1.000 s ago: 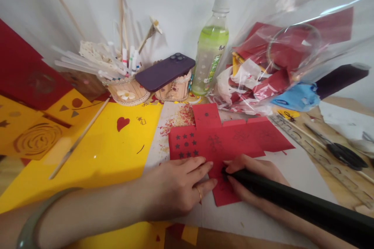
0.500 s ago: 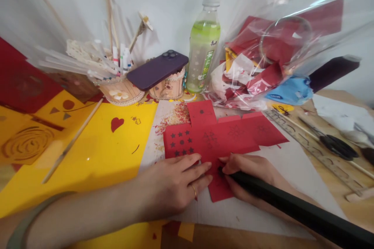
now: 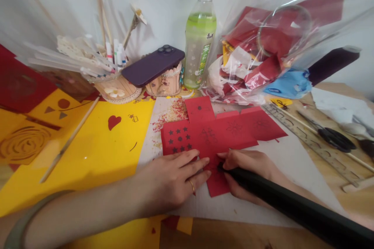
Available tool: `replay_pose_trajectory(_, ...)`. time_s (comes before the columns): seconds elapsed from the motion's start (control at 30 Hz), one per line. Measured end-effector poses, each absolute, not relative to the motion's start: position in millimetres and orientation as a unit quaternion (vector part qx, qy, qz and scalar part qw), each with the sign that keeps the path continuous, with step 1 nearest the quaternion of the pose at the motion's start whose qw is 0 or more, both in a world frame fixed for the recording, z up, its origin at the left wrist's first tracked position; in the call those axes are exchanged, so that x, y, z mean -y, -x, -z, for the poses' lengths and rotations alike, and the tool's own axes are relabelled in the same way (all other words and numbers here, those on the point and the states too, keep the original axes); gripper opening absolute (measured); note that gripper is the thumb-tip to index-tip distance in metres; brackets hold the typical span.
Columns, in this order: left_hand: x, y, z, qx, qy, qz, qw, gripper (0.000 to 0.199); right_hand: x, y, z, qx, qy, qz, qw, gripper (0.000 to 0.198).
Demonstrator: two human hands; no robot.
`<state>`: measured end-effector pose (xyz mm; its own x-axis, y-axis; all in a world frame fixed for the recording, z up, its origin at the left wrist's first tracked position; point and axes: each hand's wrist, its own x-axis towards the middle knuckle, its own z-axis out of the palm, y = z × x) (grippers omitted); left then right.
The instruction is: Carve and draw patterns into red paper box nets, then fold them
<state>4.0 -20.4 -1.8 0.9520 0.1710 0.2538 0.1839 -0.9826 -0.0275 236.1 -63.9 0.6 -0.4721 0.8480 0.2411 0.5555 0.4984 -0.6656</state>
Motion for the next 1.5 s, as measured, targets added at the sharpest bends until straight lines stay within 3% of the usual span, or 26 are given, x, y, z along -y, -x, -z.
replay_pose_trajectory(0.23,21,-4,1,0.083,0.988,0.127,0.029,0.032,66,-242,-16,0.669,0.574,-0.280,0.379,0.009)
replay_pose_trajectory(0.57,38,-8,1,0.098,0.979,0.170,0.053,0.028,66,-227,-5,0.718,0.542,-0.303,0.314,0.014)
replay_pose_trajectory(0.83,26,-6,1,0.078,0.971,0.224,0.029,0.032,53,-234,-23,0.688,0.538,-0.369,0.319,0.008)
replay_pose_trajectory(1.0,23,-10,6,0.069,0.980,0.188,0.014,0.029,58,-235,-23,0.673,0.557,-0.327,0.360,0.008)
replay_pose_trajectory(1.23,23,-10,8,0.081,0.984,0.154,-0.025,0.029,72,-232,-4,0.728,0.554,-0.256,0.313,0.017)
replay_pose_trajectory(1.5,24,-10,6,0.098,0.983,0.147,-0.054,0.028,70,-229,-7,0.743,0.558,-0.194,0.316,0.017)
